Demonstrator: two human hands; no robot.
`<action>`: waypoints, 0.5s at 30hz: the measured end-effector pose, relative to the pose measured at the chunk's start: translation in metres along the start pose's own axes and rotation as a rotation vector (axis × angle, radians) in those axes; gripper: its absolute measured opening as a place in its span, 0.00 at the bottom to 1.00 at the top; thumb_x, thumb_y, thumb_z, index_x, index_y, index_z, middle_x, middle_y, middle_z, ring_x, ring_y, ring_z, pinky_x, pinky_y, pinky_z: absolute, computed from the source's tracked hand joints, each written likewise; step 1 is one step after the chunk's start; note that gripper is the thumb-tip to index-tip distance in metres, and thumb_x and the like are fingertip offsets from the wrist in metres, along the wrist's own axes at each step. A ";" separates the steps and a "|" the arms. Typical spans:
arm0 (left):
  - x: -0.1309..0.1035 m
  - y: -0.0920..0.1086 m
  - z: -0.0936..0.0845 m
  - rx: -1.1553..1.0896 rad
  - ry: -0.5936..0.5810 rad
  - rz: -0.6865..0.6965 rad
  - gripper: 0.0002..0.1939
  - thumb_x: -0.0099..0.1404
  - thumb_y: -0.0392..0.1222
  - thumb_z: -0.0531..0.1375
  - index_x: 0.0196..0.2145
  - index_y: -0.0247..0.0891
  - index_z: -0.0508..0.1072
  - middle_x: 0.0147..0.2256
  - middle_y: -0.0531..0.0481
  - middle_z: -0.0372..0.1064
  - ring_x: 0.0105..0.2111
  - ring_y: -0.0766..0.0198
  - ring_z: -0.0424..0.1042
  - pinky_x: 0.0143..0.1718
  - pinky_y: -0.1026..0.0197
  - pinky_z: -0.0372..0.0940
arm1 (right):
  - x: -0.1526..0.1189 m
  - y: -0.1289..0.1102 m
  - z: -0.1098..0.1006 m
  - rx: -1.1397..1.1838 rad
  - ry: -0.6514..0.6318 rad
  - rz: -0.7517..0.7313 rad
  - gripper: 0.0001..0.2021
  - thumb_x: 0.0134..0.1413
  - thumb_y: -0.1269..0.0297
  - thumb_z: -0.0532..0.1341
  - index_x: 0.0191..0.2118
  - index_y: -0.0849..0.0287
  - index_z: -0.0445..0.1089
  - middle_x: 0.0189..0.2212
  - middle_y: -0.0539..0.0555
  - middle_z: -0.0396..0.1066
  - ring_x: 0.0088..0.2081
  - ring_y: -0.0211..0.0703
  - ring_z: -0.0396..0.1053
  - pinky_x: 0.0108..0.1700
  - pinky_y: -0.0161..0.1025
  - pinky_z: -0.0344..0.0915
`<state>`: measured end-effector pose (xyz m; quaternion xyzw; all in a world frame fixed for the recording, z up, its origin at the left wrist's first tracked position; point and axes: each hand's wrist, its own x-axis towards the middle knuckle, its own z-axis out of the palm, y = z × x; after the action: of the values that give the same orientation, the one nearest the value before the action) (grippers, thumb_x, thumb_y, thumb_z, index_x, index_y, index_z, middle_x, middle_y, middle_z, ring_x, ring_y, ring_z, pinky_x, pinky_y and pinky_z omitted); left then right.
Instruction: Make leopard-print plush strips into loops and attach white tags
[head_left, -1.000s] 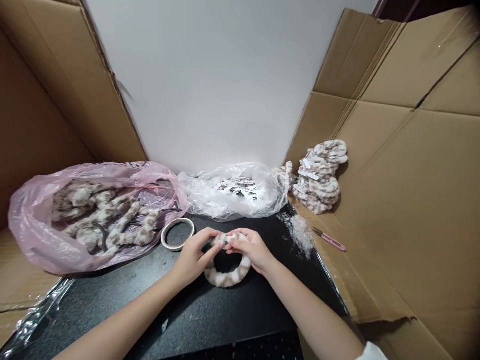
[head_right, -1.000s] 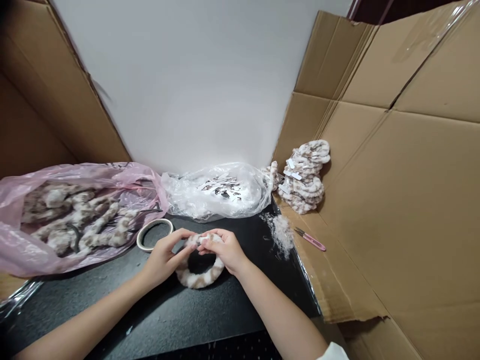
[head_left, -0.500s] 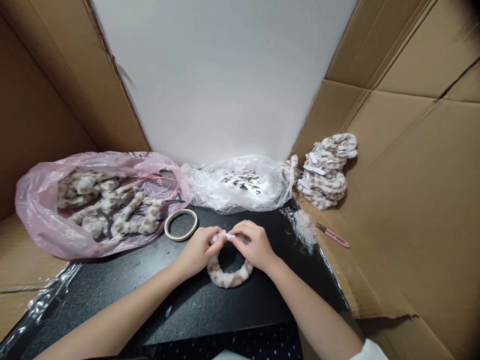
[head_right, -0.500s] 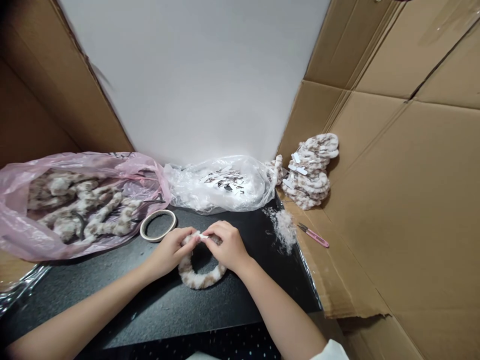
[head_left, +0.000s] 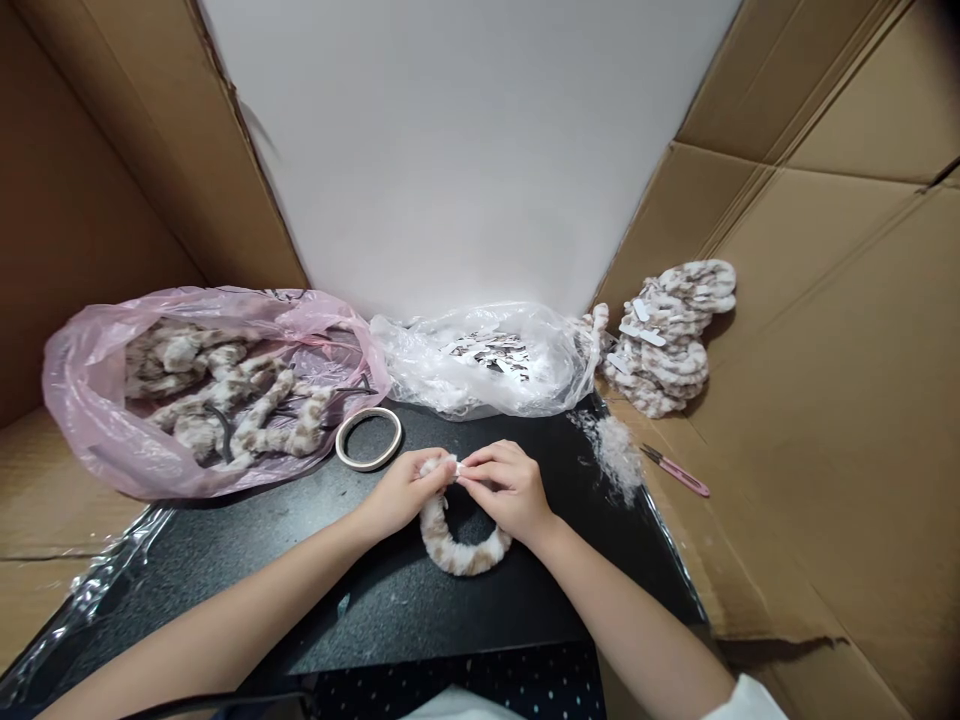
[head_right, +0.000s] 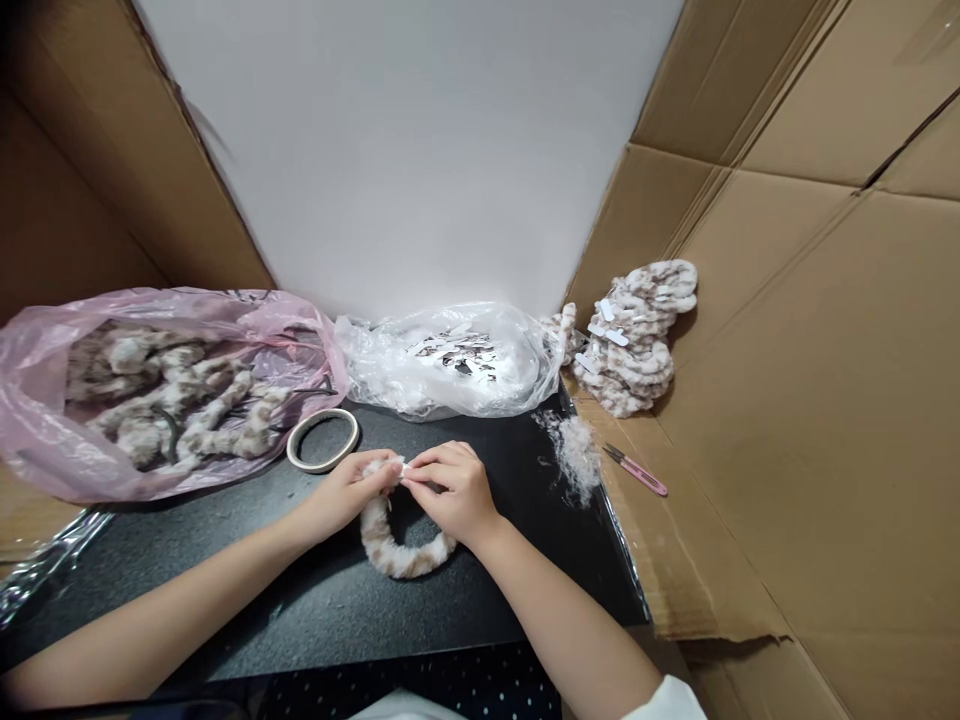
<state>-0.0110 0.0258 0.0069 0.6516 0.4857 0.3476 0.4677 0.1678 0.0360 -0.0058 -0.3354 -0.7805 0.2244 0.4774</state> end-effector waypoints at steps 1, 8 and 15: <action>0.000 0.001 0.000 -0.019 -0.006 -0.007 0.20 0.63 0.55 0.54 0.24 0.35 0.67 0.20 0.55 0.60 0.22 0.67 0.58 0.26 0.65 0.54 | 0.000 0.000 -0.001 0.013 -0.005 0.004 0.04 0.51 0.64 0.65 0.28 0.53 0.77 0.31 0.54 0.78 0.34 0.45 0.73 0.41 0.45 0.66; -0.002 0.004 -0.001 0.051 -0.068 0.035 0.19 0.65 0.54 0.53 0.25 0.35 0.67 0.21 0.55 0.59 0.23 0.67 0.57 0.26 0.65 0.53 | 0.006 0.000 -0.009 0.334 -0.103 0.260 0.06 0.48 0.63 0.66 0.24 0.57 0.75 0.29 0.55 0.75 0.31 0.43 0.73 0.37 0.41 0.68; -0.005 -0.001 -0.003 0.405 -0.132 0.178 0.16 0.67 0.49 0.53 0.28 0.36 0.73 0.25 0.52 0.69 0.30 0.61 0.63 0.35 0.62 0.56 | 0.007 -0.001 -0.015 0.319 -0.411 0.377 0.08 0.44 0.67 0.68 0.27 0.59 0.67 0.25 0.48 0.69 0.28 0.36 0.67 0.34 0.34 0.64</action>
<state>-0.0158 0.0219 0.0066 0.7938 0.4542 0.2397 0.3258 0.1793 0.0411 0.0054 -0.3427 -0.7396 0.4915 0.3065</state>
